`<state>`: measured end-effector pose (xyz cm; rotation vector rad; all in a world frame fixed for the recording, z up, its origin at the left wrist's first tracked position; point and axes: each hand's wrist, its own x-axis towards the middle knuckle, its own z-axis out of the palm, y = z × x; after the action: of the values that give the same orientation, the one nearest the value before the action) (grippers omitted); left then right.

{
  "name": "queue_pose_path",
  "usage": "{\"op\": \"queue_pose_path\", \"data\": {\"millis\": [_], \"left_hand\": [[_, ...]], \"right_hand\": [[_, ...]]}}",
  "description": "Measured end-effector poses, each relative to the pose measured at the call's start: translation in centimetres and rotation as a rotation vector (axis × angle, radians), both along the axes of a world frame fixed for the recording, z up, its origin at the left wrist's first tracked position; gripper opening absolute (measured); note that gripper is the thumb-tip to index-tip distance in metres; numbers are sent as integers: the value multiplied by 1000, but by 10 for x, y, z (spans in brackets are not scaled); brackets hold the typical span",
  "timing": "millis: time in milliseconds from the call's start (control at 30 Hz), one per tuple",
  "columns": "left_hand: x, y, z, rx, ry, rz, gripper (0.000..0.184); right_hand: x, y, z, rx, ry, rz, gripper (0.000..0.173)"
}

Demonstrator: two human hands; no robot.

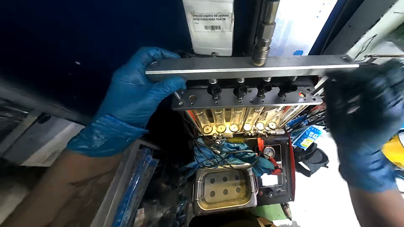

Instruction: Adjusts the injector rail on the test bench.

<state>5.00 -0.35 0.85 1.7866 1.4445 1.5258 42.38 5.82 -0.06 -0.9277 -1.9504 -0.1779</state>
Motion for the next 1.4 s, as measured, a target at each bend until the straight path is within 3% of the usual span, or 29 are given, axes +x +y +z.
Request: {"op": "queue_pose_path", "data": {"millis": [133,300,433,567,967,1067,1133,1267,1400], "left_hand": [[0,2,0,14,-17,-27,42],[-1,2,2,28,-2,-41,41],[0,5,1,45,-4,-67,40],[-2,9,-3,89,33,-90,38],[0,10,-1,68,3,-75,37],[0,12,-3,84,-25,-76,39],[1,12,-4,81,-16,-76,39],[1,12,-4,76,-1,-59,41],[0,12,-3,66,3,-55,40]], "right_hand": [[-86,-32,-46,-151,42,18,32],[-134,-22,-36,-229,-32,-216,43],[-137,-33,-32,-287,-31,-237,35],[-144,-20,-37,-199,-8,-291,35],[-150,-19,-42,-185,59,-334,34],[-151,-20,-38,-232,70,-332,43],[-155,-20,-36,-244,127,-349,37],[-167,-14,-44,-98,229,-402,23],[-174,-10,-49,-11,234,-458,22]]}}
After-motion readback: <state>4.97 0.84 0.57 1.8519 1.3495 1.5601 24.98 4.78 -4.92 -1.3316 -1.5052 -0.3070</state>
